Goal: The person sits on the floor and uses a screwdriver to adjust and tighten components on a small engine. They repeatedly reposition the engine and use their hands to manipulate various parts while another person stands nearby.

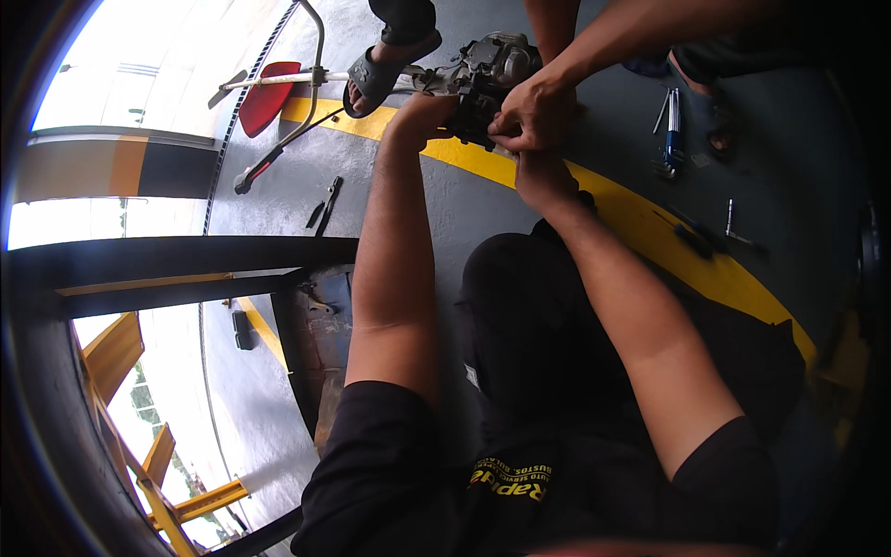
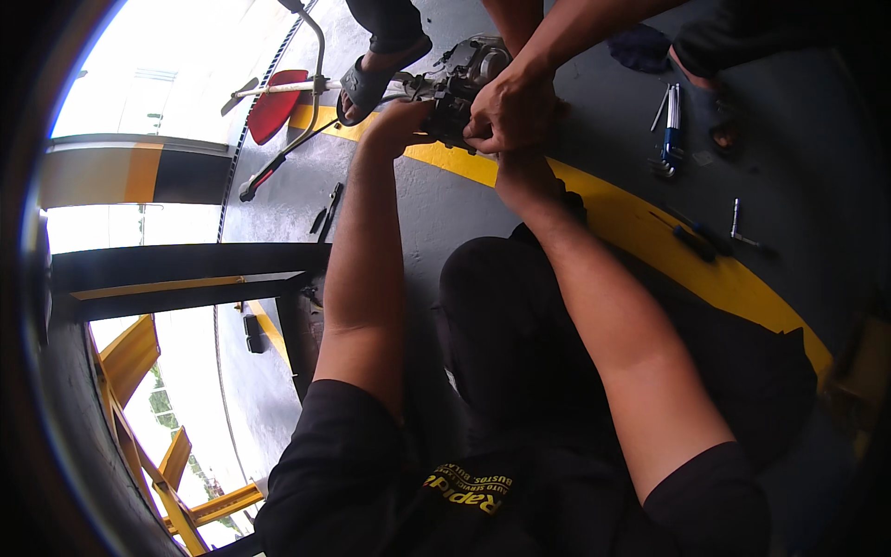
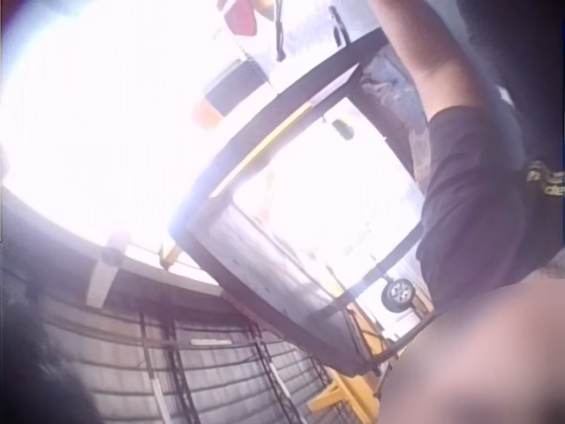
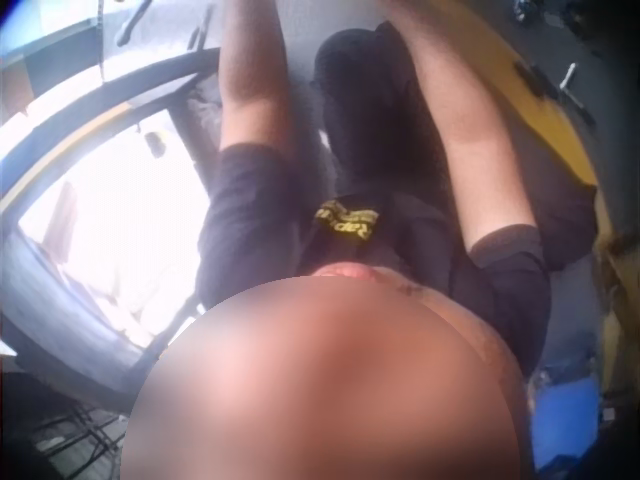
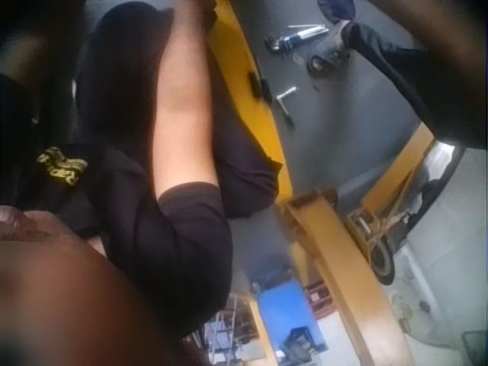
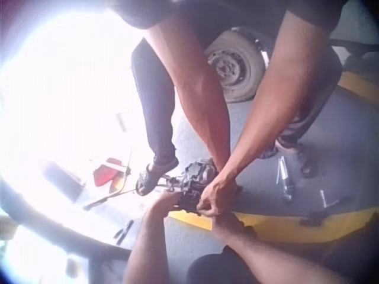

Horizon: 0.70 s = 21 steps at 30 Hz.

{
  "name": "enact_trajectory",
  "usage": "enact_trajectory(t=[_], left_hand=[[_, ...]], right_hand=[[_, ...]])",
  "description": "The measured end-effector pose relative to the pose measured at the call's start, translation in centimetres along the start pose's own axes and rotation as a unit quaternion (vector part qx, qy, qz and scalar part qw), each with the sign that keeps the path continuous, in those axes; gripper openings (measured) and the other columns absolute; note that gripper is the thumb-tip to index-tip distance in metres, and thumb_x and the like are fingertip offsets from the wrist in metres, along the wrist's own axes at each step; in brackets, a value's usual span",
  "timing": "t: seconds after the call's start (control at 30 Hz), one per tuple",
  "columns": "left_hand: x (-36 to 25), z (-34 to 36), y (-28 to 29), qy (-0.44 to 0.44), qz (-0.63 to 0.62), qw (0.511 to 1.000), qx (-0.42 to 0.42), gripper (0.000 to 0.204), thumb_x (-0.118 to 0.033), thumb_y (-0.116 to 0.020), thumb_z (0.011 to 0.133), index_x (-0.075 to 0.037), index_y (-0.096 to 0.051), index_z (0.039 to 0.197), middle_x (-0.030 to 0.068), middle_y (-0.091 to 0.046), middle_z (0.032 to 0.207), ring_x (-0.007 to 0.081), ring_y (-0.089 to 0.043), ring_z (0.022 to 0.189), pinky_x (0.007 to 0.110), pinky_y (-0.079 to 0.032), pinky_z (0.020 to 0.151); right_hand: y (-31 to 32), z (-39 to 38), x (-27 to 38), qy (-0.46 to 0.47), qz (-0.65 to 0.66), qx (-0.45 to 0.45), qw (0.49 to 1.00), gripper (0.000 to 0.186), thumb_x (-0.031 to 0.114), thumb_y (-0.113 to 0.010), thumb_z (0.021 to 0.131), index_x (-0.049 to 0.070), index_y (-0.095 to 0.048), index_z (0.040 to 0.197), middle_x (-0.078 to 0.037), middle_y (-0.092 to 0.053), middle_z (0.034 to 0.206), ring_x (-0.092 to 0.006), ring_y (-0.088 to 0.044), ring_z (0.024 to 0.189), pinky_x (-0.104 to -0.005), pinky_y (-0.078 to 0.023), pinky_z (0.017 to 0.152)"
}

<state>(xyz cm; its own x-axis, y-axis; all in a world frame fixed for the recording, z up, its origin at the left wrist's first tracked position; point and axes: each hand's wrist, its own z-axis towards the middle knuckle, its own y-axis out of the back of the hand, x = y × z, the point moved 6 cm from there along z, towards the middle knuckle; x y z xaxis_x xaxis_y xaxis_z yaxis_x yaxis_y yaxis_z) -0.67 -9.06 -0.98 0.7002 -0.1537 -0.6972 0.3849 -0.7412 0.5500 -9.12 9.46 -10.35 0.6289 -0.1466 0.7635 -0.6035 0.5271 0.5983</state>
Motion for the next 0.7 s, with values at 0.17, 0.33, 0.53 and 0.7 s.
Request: enact_trajectory(t=[0.17,0.33,0.53,0.7], left_hand=[[1.0,0.2,-0.1,0.046,-0.088,0.994,-0.04,0.027,-0.019,-0.066,0.1,0.005,-0.067,0.114,0.0155,-0.073,0.11,0.0246,-0.075,0.102,0.04,-0.066,0.087],[-1.1,-1.2,-0.3,0.016,0.007,0.998,-0.057,0.027,-0.02,-0.065,0.101,0.005,-0.069,0.111,0.0148,-0.074,0.108,0.0227,-0.074,0.097,0.037,-0.064,0.084],[-2.7,-1.2,-0.6,-0.117,0.232,0.966,-0.013,0.024,-0.017,-0.063,0.103,0.004,-0.07,0.112,0.0139,-0.074,0.107,0.0209,-0.074,0.096,0.035,-0.062,0.084],[0.5,0.1,-0.1,0.06,-0.053,0.995,-0.053,0.021,-0.014,-0.062,0.102,0.001,-0.07,0.115,0.0131,-0.074,0.107,0.0205,-0.074,0.1,0.037,-0.064,0.085]], right_hand=[[-1.4,0.4,-0.7,0.077,-0.032,-0.029,0.996,0.045,0.008,-0.051,0.105,0.012,-0.053,0.15,-0.019,-0.065,0.138,-0.0345,-0.066,0.123,-0.0466,-0.056,0.096],[-1.3,0.5,-0.6,0.08,0.006,-0.029,0.996,0.046,0.006,-0.051,0.104,0.012,-0.053,0.149,-0.019,-0.065,0.139,-0.0359,-0.066,0.123,-0.0473,-0.056,0.096],[0.1,0.1,0.4,0.01,0.05,-0.013,0.999,0.04,0.014,-0.052,0.108,0.024,-0.06,0.146,-0.016,-0.062,0.142,-0.0404,-0.063,0.125,-0.0527,-0.053,0.097],[0.7,0.2,0.8,-0.003,0.041,-0.006,0.999,0.038,0.017,-0.052,0.109,0.024,-0.061,0.145,-0.017,-0.063,0.141,-0.0413,-0.064,0.123,-0.0526,-0.054,0.096]])
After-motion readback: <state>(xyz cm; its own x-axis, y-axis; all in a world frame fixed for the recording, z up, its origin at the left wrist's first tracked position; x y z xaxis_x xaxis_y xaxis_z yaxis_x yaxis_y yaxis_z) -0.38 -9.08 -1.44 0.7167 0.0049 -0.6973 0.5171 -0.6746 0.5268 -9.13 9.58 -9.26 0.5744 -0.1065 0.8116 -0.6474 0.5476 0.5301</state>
